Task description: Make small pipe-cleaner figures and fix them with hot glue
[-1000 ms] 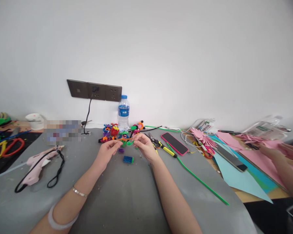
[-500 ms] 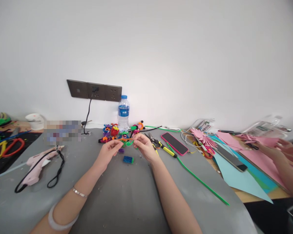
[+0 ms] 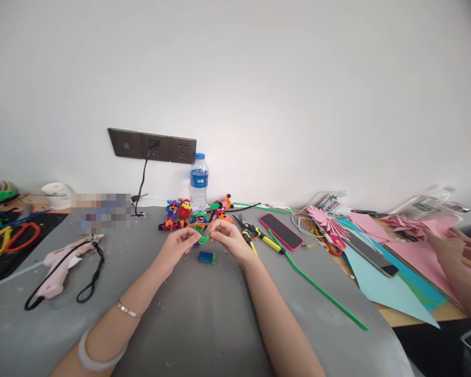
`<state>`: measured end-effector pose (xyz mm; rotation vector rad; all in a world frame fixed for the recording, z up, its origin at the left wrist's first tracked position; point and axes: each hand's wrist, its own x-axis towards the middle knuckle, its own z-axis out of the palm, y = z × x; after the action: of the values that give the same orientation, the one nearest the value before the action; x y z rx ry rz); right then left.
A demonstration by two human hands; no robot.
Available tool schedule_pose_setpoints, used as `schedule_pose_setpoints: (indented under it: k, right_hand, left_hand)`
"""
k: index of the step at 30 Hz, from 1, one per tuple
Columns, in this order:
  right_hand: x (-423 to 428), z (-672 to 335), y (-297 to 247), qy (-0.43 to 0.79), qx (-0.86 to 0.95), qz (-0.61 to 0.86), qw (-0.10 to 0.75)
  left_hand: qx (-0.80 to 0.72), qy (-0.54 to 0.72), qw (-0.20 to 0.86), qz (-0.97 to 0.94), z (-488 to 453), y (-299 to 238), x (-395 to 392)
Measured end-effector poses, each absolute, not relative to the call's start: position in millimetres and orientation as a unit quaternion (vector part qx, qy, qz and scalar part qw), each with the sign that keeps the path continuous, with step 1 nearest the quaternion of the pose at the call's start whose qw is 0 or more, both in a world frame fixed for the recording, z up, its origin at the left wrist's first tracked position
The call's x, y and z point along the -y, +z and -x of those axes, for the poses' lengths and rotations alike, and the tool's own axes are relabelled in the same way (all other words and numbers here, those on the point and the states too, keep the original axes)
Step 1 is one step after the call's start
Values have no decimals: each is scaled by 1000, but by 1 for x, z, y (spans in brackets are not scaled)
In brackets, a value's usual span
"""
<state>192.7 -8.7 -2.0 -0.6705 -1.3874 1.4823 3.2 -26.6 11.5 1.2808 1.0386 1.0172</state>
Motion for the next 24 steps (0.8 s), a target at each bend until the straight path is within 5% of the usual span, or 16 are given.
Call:
schedule_pose_setpoints:
  k: [24]
  right_hand:
    - [10, -191, 0, 598, 578, 261, 491]
  left_hand:
    - [-414, 415, 602, -542, -5, 10, 28]
